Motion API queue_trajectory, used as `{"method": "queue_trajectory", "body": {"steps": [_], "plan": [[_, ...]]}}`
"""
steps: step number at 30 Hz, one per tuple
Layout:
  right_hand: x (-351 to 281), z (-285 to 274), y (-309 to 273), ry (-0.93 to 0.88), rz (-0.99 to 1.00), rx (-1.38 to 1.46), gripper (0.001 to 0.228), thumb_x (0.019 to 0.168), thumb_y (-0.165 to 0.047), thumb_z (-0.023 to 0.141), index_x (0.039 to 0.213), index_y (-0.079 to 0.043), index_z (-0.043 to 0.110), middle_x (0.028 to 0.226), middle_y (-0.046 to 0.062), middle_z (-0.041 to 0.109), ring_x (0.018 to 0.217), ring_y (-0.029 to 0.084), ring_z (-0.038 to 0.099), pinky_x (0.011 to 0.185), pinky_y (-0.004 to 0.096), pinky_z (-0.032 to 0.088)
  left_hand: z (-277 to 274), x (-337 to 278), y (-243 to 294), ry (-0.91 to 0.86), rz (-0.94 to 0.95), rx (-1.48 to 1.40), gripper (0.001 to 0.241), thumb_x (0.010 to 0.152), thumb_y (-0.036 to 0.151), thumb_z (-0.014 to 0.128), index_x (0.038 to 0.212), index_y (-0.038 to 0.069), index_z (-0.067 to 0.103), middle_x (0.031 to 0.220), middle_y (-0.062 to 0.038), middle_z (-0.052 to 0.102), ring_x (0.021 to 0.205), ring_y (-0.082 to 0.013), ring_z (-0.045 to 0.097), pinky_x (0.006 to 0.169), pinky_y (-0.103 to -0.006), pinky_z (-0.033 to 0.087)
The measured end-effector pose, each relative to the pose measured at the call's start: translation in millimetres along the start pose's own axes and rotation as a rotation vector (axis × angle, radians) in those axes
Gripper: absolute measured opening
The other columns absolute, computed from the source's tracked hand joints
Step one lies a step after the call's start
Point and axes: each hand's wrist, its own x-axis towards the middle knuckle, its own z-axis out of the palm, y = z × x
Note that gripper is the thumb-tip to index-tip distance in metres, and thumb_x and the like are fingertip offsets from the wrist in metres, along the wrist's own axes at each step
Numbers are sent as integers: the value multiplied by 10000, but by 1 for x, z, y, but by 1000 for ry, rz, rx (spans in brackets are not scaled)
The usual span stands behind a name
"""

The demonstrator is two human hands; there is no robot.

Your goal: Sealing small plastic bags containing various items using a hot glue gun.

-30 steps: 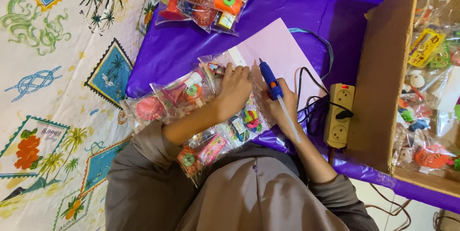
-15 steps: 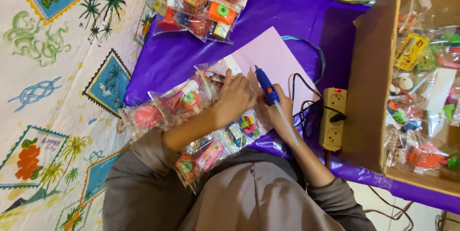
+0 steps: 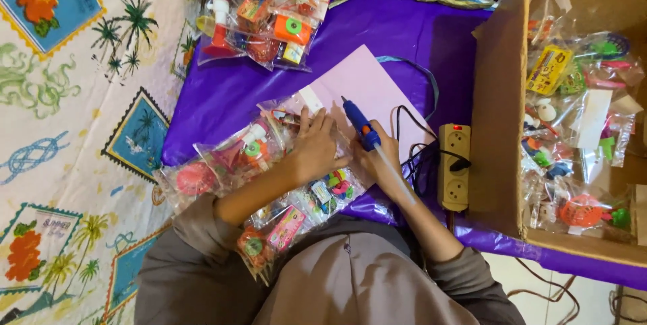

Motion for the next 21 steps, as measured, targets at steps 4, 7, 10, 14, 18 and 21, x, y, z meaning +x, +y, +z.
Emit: {"method": "queue_trajectory", "body": {"steps": [4,7,10,14,18,21], "plan": [[8,2,5,-8,-6,-32,223,775,-216,778,967,-207,664,770,175,731,828,439,729,762,463,557,10,12,0,-39,-14,-14,767,898,593,627,1343,-31,601,1478,-232,486,1518,-376,252,1204,-624,-119],[19,8,11,42,37,-58,286,750,-262,799,994,-224,656,811,168,741,880,412,731,816,478,566,1,8,3,-31,-1,-37,662,879,505,665,1249,-44,675,1447,-232,497,1488,-392,276,1191,-633,-87],[18,13,9,88,73,0,220,794,-278,782,971,-218,666,848,147,752,899,358,746,825,433,566,12,7,3,-54,-15,-45,672,857,538,673,1198,-40,708,1482,-246,463,1499,-394,252,1201,-636,-81],[31,16,12,85,44,-7,185,767,-311,828,923,-275,736,859,76,770,909,307,751,849,396,569,16,16,-1,-6,-4,-96,702,824,493,733,1258,-53,657,1406,-259,500,1489,-415,278,1187,-662,-57],[22,6,-5,49,10,94,38,845,-282,804,873,-267,783,726,3,752,718,179,742,758,301,578,40,25,-7,199,20,-151,531,834,340,707,1174,-66,677,1199,-223,588,1348,-391,441,1145,-666,45],[11,-11,-27,29,14,255,113,910,-261,728,951,-162,767,752,40,761,620,144,705,633,276,570,73,40,-21,339,36,-145,438,872,344,611,1091,-24,702,1066,-160,593,1218,-323,498,1093,-653,98]]}}
